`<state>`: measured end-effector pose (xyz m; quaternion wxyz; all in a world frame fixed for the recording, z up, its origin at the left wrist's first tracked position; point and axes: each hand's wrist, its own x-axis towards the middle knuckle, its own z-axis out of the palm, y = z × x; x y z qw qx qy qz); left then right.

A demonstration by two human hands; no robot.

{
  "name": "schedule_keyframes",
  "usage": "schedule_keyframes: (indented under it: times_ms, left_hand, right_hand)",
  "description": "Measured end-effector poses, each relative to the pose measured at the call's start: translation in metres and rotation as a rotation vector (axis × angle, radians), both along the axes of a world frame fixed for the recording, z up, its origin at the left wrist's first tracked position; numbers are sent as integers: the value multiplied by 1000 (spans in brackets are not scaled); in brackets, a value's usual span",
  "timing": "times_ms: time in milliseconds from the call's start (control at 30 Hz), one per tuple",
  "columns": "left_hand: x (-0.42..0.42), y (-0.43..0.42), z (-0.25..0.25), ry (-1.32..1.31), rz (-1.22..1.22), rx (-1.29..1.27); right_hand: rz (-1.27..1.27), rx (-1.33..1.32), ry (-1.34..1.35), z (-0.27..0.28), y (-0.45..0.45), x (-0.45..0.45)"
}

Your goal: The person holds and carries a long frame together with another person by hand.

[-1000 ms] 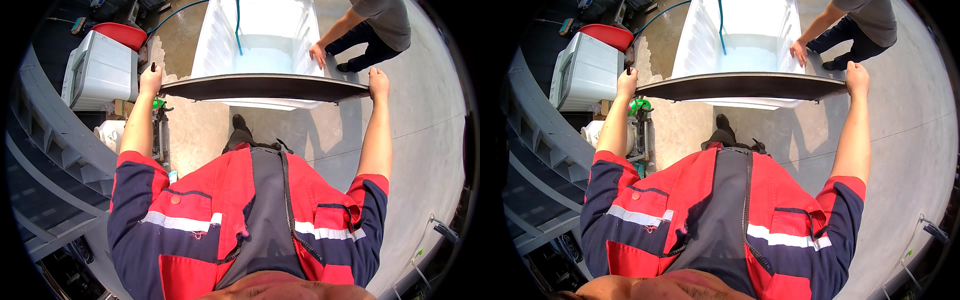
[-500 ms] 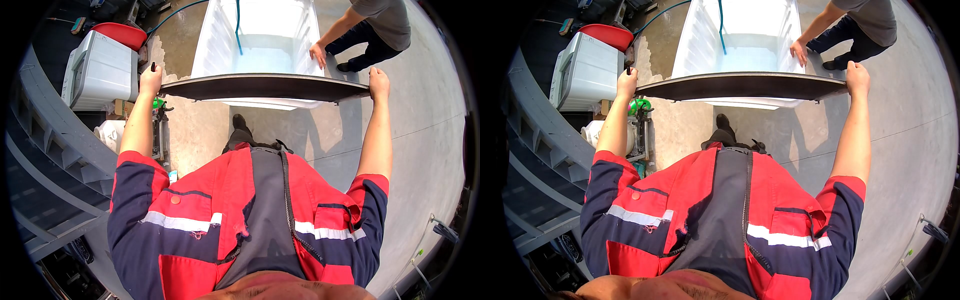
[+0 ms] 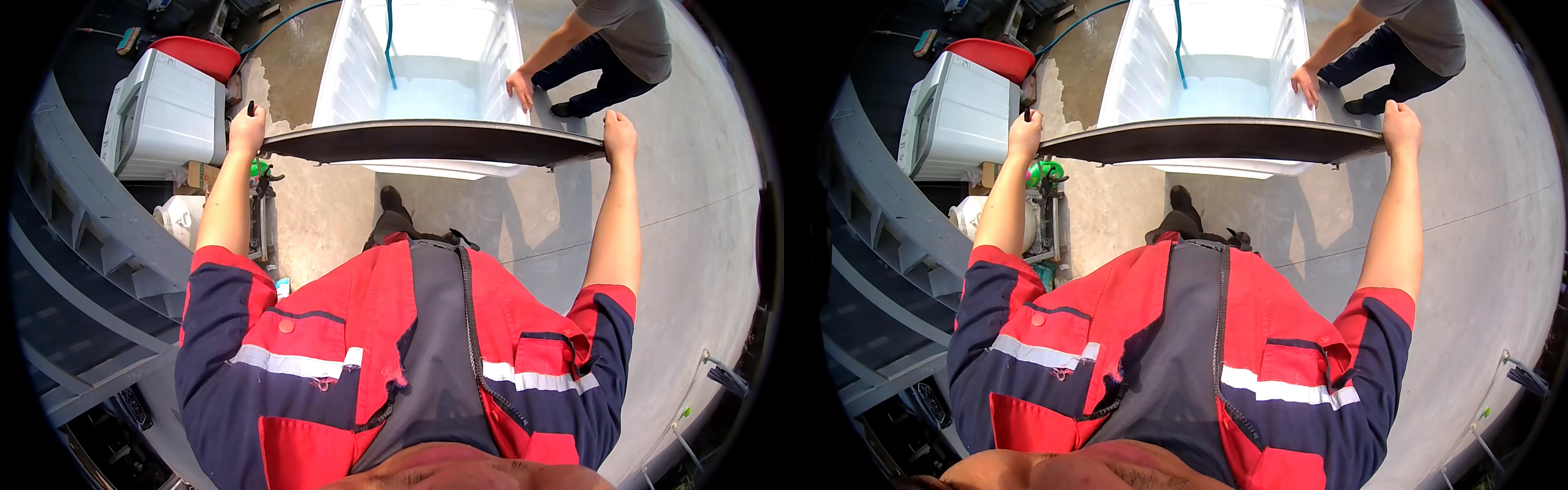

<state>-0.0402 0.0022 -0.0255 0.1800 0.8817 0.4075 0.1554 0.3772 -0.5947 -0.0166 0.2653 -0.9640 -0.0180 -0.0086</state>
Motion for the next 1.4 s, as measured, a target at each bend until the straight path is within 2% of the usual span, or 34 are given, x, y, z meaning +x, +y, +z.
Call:
schedule_keyframes:
  times_ms: [1400]
  left_hand:
    - [2,-9,5,-59,4,-5]
  right_hand:
    - [-3,13,45,5,2,-3]
